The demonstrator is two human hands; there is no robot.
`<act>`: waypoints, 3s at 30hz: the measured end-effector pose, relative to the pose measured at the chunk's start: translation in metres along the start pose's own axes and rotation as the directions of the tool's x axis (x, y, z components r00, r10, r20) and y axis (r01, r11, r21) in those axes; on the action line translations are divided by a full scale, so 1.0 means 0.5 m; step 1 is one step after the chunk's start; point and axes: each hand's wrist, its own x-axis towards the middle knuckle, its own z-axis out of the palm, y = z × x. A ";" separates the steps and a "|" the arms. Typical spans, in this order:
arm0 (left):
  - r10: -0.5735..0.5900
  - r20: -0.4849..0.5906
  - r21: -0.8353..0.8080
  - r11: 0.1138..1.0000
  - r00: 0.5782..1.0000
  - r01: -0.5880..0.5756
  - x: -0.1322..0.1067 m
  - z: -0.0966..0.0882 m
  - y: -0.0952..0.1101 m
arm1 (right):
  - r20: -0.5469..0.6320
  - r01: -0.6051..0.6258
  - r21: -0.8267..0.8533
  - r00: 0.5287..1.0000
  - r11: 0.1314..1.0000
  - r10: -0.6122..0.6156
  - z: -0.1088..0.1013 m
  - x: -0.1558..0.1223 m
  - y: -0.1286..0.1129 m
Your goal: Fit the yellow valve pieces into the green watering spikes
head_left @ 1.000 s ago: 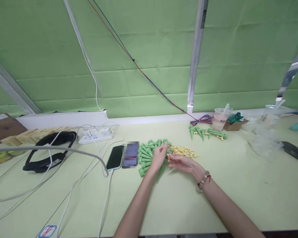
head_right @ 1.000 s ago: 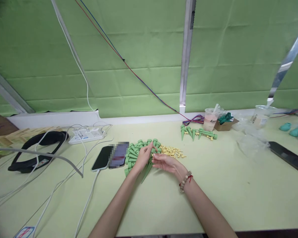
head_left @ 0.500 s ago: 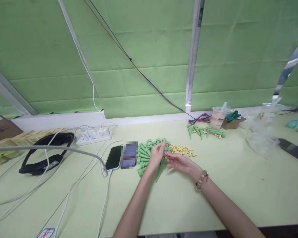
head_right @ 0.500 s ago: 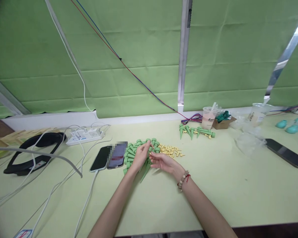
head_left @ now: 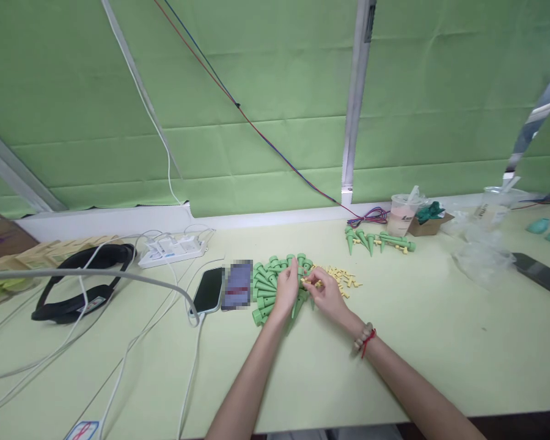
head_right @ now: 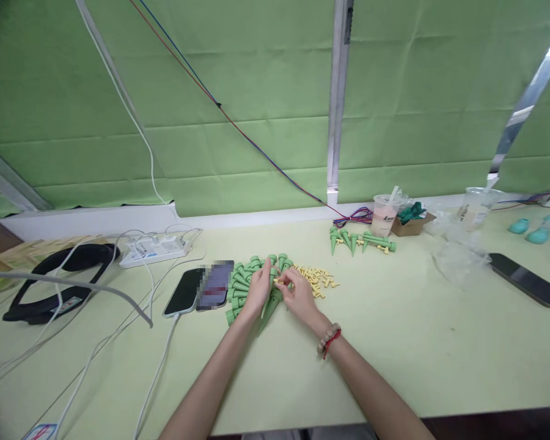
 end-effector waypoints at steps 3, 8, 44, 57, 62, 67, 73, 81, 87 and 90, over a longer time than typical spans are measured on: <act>0.031 0.005 0.004 1.000 0.999 -0.031 0.003 -0.003 0.007 | 0.034 0.000 0.019 0.999 1.000 -0.001 -0.002 0.001 -0.003; 0.123 -0.005 0.015 0.992 0.992 -0.123 0.009 -0.010 0.016 | 0.364 -0.413 0.312 0.884 0.856 0.294 -0.007 0.006 -0.015; 0.083 0.108 -0.002 0.997 0.991 -0.083 0.013 -0.015 0.025 | 0.341 -0.445 0.384 0.883 0.809 0.323 -0.023 0.015 0.004; 0.123 0.036 0.206 0.970 0.992 -0.128 0.013 -0.006 0.002 | 0.229 -0.504 0.366 0.864 0.782 0.449 -0.021 0.014 -0.006; 0.123 -0.020 0.252 0.961 0.992 -0.114 0.006 -0.004 -0.003 | 0.068 -0.381 0.172 0.924 0.908 0.375 -0.018 0.013 -0.005; 0.117 -0.039 0.235 0.966 0.992 -0.104 0.002 0.002 -0.006 | -0.002 -0.021 -0.123 1.000 0.992 0.021 -0.019 0.012 0.002; 0.085 -0.050 0.110 0.991 0.995 -0.079 0.000 0.006 -0.006 | 0.004 0.309 -0.386 0.943 0.869 -0.334 -0.015 -0.004 0.008; 0.134 -0.140 0.025 0.991 0.981 -0.131 -0.008 0.009 0.011 | -0.041 -0.181 0.013 0.983 0.983 0.181 -0.013 -0.001 -0.024; 0.197 -0.130 0.027 0.980 0.972 -0.195 -0.016 0.008 0.011 | 0.270 -0.475 0.309 0.875 0.824 0.402 -0.019 0.002 -0.018; 0.217 -0.092 0.082 0.974 0.972 -0.210 -0.016 0.004 0.010 | 0.320 -0.505 0.323 0.854 0.800 0.410 -0.025 0.001 -0.014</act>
